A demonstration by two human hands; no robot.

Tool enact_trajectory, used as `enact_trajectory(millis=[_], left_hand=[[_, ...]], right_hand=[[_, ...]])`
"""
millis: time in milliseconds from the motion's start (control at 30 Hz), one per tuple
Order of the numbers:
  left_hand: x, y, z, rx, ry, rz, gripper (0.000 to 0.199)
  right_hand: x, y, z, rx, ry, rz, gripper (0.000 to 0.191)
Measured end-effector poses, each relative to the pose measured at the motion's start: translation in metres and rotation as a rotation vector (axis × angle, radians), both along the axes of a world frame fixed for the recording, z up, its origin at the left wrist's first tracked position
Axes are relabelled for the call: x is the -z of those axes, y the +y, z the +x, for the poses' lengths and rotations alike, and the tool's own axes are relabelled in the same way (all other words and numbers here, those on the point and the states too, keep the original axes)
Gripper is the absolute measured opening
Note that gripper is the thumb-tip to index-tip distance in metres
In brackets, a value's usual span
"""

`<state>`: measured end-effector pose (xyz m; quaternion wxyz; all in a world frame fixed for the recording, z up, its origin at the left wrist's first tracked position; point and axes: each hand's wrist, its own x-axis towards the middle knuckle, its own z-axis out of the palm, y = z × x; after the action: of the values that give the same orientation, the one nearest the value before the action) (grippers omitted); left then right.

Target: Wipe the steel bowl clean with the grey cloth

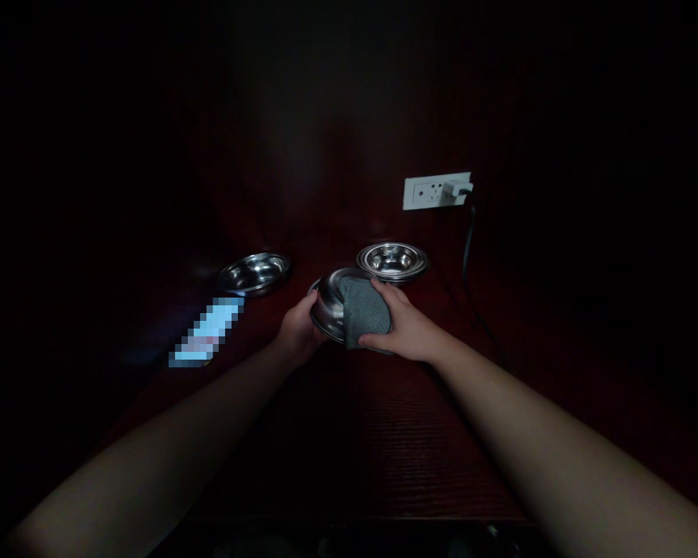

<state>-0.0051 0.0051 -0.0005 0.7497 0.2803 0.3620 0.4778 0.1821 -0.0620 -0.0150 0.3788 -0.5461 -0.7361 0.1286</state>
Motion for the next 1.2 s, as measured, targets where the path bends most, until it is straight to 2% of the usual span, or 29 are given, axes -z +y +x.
enact_trajectory(millis=[267, 700, 1200], left_hand=[[0.0004, 0.0015, -0.0004, 0.01, -0.004, 0.006, 0.029], [-0.0014, -0.0007, -0.004, 0.089, -0.011, 0.035, 0.031], [0.0007, 0.0001, -0.0047, 0.091, -0.004, 0.061, 0.03]], right_hand=[[-0.0049, -0.0018, -0.0014, 0.024, 0.045, -0.047, 0.088], [-0.0064, -0.0018, 0.0002, 0.03, 0.027, -0.057, 0.086], [-0.01, -0.0028, -0.0005, 0.031, 0.019, -0.083, 0.086]])
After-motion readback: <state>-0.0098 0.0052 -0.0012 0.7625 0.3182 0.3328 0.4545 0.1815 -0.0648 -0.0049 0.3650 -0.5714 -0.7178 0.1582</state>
